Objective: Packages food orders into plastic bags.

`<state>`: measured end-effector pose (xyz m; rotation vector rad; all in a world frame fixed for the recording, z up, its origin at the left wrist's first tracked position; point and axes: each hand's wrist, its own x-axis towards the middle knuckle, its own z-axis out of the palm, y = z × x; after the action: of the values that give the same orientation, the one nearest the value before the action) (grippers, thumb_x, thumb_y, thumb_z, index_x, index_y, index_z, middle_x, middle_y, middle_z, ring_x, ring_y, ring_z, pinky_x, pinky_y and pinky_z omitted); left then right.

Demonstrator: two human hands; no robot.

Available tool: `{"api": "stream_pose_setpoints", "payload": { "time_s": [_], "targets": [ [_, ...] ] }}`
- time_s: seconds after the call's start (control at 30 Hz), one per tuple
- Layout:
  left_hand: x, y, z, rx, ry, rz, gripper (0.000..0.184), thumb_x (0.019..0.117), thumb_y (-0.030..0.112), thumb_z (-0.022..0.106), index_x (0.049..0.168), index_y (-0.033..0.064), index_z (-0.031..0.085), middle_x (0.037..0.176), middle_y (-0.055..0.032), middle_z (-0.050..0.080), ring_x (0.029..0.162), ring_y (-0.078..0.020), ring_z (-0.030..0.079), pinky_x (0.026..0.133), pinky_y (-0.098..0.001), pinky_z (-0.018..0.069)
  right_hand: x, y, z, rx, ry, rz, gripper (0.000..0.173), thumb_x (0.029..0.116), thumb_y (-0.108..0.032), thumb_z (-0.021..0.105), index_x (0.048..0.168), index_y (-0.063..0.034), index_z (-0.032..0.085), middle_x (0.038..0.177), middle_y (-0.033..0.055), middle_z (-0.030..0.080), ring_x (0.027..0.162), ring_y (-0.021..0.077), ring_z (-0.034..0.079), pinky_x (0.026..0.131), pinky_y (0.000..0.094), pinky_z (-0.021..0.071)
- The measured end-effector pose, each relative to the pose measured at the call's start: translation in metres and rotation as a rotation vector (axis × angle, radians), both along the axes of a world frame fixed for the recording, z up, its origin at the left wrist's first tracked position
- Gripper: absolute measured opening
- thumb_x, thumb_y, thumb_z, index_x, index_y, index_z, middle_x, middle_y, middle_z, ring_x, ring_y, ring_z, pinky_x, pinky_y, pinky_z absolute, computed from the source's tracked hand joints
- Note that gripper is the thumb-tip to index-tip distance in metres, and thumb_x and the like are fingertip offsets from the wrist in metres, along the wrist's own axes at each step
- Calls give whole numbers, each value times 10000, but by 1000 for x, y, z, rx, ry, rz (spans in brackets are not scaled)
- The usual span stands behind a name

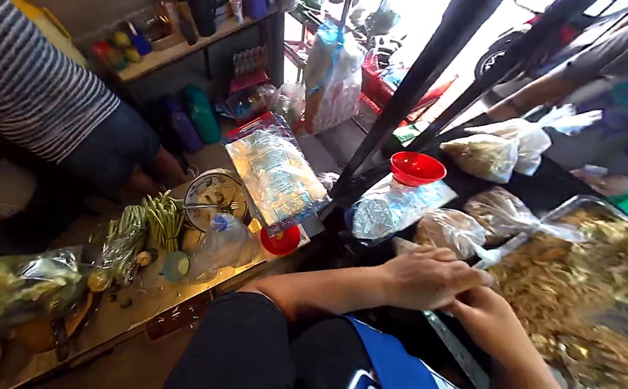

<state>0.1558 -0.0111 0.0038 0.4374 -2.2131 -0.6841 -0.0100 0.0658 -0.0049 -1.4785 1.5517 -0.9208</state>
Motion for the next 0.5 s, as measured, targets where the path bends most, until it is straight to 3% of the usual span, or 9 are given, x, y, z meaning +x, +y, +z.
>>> {"api": "stream_pose_setpoints", "payload": {
  "time_s": [0.07,0.13,0.2,0.27,0.33,0.4,0.47,0.5],
  "targets": [
    [5,-2,16,-102,143,58,150,897,-39,640,1005,6,735,930,-133,733,968,-300,694,943,-454,531,14,-3,5,3,88,-83,217,862,-264,680,977,-80,680,786,-86,663,710,-50,614,689,210,549],
    [18,-2,31,-106,172,112,158,920,-41,616,1018,-12,738,960,-142,749,987,-292,708,968,-450,534,26,-9,8,-14,127,-99,182,900,-182,629,975,-25,682,795,-25,652,720,-5,603,705,260,543],
    [19,6,32,-70,133,168,196,972,0,572,1089,1,729,1047,-127,750,1062,-264,697,1018,-428,516,24,-12,9,-58,114,-101,189,918,-135,624,1033,0,690,874,6,690,800,8,641,767,262,565],
    [13,17,26,-40,108,222,268,1005,68,554,1228,35,699,1223,-111,717,1196,-244,648,1090,-426,468,12,-16,13,-87,129,-84,258,927,-159,634,1123,-3,693,997,33,726,925,13,674,864,259,575],
    [14,31,18,22,96,254,322,1000,103,568,1303,38,658,1319,-125,668,1268,-260,595,1123,-447,432,-1,-25,13,-120,184,-57,225,920,-162,626,1074,-16,698,961,41,706,877,41,658,819,284,563],
    [21,50,5,103,47,309,354,992,118,601,1332,30,645,1336,-125,662,1295,-262,585,1142,-452,429,-21,-37,10,-113,275,-2,249,980,-194,634,1095,15,704,982,136,699,881,176,667,824,401,566],
    [35,72,-12,169,-32,376,352,996,118,609,1339,44,641,1330,-116,668,1281,-260,598,1128,-445,447,-37,-49,7,-39,372,19,318,1000,-228,636,1178,29,693,1101,236,698,1016,340,680,928,555,537],
    [43,85,-20,214,-69,408,341,998,112,606,1332,56,651,1325,-120,668,1275,-268,601,1117,-451,459,-43,-52,8,-23,395,5,344,1000,-233,635,1209,38,670,1103,265,680,1007,382,667,917,590,524]
  ]
}}
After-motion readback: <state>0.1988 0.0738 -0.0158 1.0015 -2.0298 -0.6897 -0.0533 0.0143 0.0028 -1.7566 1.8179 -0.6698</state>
